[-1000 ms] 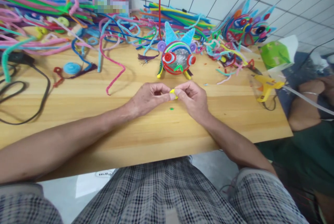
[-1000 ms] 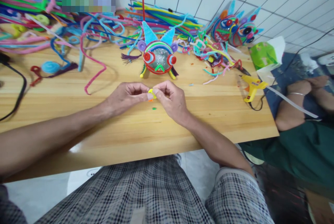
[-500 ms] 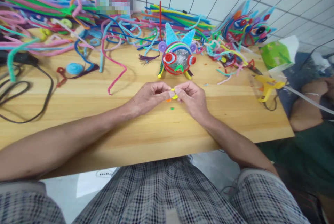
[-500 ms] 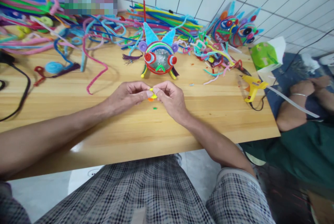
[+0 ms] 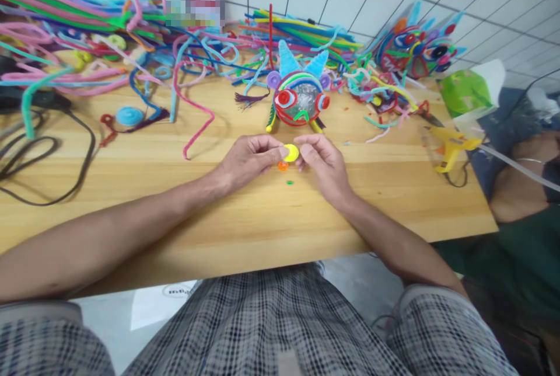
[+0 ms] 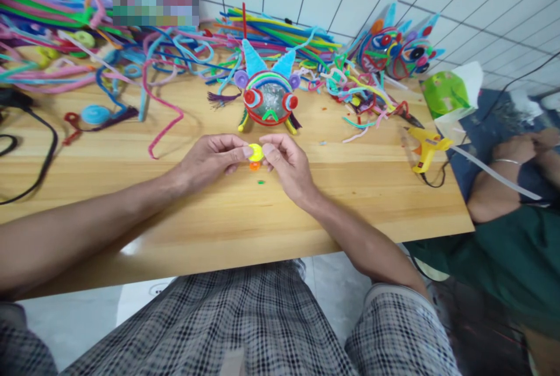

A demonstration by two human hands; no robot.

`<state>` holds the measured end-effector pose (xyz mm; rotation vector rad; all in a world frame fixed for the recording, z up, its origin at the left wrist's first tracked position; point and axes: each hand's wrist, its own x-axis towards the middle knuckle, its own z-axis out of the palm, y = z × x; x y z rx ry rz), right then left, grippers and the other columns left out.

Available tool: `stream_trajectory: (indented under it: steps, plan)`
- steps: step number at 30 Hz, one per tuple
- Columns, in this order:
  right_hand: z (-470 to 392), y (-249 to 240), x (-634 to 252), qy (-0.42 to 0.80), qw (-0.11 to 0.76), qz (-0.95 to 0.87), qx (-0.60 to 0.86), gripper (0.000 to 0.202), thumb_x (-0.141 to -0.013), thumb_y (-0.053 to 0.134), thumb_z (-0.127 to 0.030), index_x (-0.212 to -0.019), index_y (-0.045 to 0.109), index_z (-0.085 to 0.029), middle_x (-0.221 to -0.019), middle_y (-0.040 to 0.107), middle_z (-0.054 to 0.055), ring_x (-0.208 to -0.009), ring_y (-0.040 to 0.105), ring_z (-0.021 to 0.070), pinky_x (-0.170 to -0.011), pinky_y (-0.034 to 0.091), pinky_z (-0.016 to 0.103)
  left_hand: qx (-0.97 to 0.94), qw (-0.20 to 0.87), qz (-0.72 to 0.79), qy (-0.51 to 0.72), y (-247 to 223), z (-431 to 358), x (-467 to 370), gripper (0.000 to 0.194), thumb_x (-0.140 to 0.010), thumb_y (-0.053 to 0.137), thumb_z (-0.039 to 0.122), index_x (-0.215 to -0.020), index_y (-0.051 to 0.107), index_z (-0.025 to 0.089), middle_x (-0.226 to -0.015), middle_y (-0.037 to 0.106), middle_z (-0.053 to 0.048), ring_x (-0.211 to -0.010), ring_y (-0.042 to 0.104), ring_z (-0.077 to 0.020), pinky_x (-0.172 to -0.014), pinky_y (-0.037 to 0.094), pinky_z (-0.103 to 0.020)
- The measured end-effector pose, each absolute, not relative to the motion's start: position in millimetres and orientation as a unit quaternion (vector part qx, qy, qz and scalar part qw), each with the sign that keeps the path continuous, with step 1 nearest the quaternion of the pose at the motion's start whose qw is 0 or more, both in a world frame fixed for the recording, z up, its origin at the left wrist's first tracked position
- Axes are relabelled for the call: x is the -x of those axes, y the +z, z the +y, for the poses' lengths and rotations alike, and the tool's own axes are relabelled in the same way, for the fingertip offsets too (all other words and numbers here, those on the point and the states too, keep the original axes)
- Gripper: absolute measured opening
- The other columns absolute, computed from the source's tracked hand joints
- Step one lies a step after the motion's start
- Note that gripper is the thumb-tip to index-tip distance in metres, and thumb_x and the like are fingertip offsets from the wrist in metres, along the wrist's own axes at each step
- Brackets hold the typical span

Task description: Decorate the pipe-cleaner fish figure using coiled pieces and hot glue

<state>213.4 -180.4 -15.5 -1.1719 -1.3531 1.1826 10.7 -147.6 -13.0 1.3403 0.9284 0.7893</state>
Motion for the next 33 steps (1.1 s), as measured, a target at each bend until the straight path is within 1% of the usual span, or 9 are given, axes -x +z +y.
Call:
stream_trajectory:
  steps: [5, 12, 15, 18, 21, 23, 25, 28, 33]
  plan:
    - [-178.8, -19.4, -213.0, 0.496, 0.477, -0.557, 0.465, 0.052, -0.084, 0.085, -0.067, -0.107, 0.068, -0.024, -0.082, 0.069, -0.003, -0.069, 0.064, 0.0117, -0.064, 0.056, 0.026, -0.585, 0.607, 0.409, 0.350, -16.3, -148.9, -10.0, 0.039, -0.085, 0.084, 0.057, -0.087, 0.079, 0.019, -0.066, 0.068, 0.000, -0.053, 0.048, -0.0103, -0.053, 0.037, -0.026]
    - [-176.9, -22.3, -214.4, 0.465, 0.457, -0.591, 0.475, 0.046, -0.087, 0.082, -0.066, -0.099, 0.071, -0.022, -0.074, 0.069, -0.003, -0.063, 0.061, 0.0109, -0.060, 0.052, 0.025, -0.623, 0.581, 0.407, 0.330, -13.3, -150.7, -8.4, 0.039, -0.087, 0.082, 0.057, -0.085, 0.080, 0.018, -0.063, 0.068, 0.000, -0.060, 0.058, -0.0135, -0.058, 0.043, -0.027]
    - [-171.5, -23.2, -218.8, 0.457, 0.449, -0.599, 0.480, 0.038, -0.090, 0.082, -0.057, -0.101, 0.074, -0.022, -0.076, 0.071, -0.003, -0.063, 0.061, 0.0110, -0.061, 0.052, 0.026, -0.645, 0.547, 0.405, 0.347, -14.5, -149.3, -7.8, 0.038, -0.091, 0.077, 0.056, -0.088, 0.081, 0.018, -0.074, 0.075, -0.002, -0.067, 0.062, -0.0144, -0.062, 0.046, -0.026]
    - [-165.9, -26.9, -224.6, 0.416, 0.427, -0.626, 0.502, 0.025, -0.094, 0.078, -0.045, -0.104, 0.077, -0.022, -0.081, 0.075, -0.001, -0.067, 0.064, 0.0129, -0.066, 0.053, 0.028, -0.676, 0.472, 0.421, 0.378, -18.3, -147.7, -6.6, 0.033, -0.095, 0.071, 0.050, -0.098, 0.081, 0.019, -0.083, 0.078, -0.002, -0.066, 0.058, -0.0132, -0.061, 0.043, -0.026]
    - [-163.8, -32.5, -229.8, 0.302, 0.380, -0.697, 0.528, 0.014, -0.099, 0.070, -0.032, -0.105, 0.080, -0.024, -0.092, 0.079, 0.002, -0.084, 0.072, 0.0179, -0.081, 0.057, 0.032, -0.693, 0.408, 0.446, 0.393, -23.6, -146.8, -5.4, 0.025, -0.094, 0.068, 0.040, -0.100, 0.077, 0.018, -0.081, 0.074, -0.001, -0.062, 0.053, -0.0116, -0.060, 0.041, -0.026]
    - [-164.3, -36.0, -232.1, 0.222, 0.342, -0.745, 0.528, 0.016, -0.102, 0.065, -0.028, -0.106, 0.081, -0.026, -0.101, 0.080, 0.004, -0.096, 0.073, 0.0211, -0.091, 0.056, 0.035, -0.707, 0.378, 0.441, 0.403, -26.3, -146.7, -5.1, 0.020, -0.093, 0.067, 0.035, -0.098, 0.076, 0.019, -0.081, 0.073, -0.001, -0.063, 0.054, -0.0118, -0.063, 0.043, -0.027]
    - [-165.8, -38.2, -233.6, 0.169, 0.311, -0.773, 0.527, 0.020, -0.104, 0.062, -0.028, -0.106, 0.082, -0.027, -0.104, 0.079, 0.005, -0.101, 0.072, 0.0226, -0.092, 0.055, 0.036, -0.722, 0.355, 0.432, 0.406, -27.4, -147.0, -5.1, 0.016, -0.093, 0.066, 0.032, -0.095, 0.075, 0.020, -0.083, 0.072, -0.001, -0.065, 0.054, -0.0126, -0.065, 0.044, -0.028]
    - [-167.8, -37.5, -235.3, 0.118, 0.301, -0.782, 0.533, 0.022, -0.106, 0.059, -0.029, -0.102, 0.081, -0.026, -0.101, 0.076, 0.006, -0.096, 0.069, 0.0225, -0.086, 0.054, 0.036, -0.725, 0.354, 0.434, 0.401, -25.6, -147.9, -4.8, 0.014, -0.092, 0.068, 0.033, -0.086, 0.070, 0.021, -0.079, 0.069, -0.001, -0.064, 0.052, -0.0133, -0.063, 0.042, -0.029]
    - [-168.5, -23.1, -241.4, 0.094, 0.346, -0.764, 0.536, 0.024, -0.105, 0.058, -0.030, -0.084, 0.070, -0.025, -0.086, 0.069, 0.004, -0.081, 0.063, 0.0203, -0.080, 0.049, 0.035, -0.728, 0.342, 0.431, 0.410, -20.5, -147.1, -2.9, 0.030, -0.094, 0.064, 0.034, -0.069, 0.053, 0.022, -0.066, 0.054, 0.001, -0.062, 0.048, -0.0142, -0.063, 0.038, -0.031]
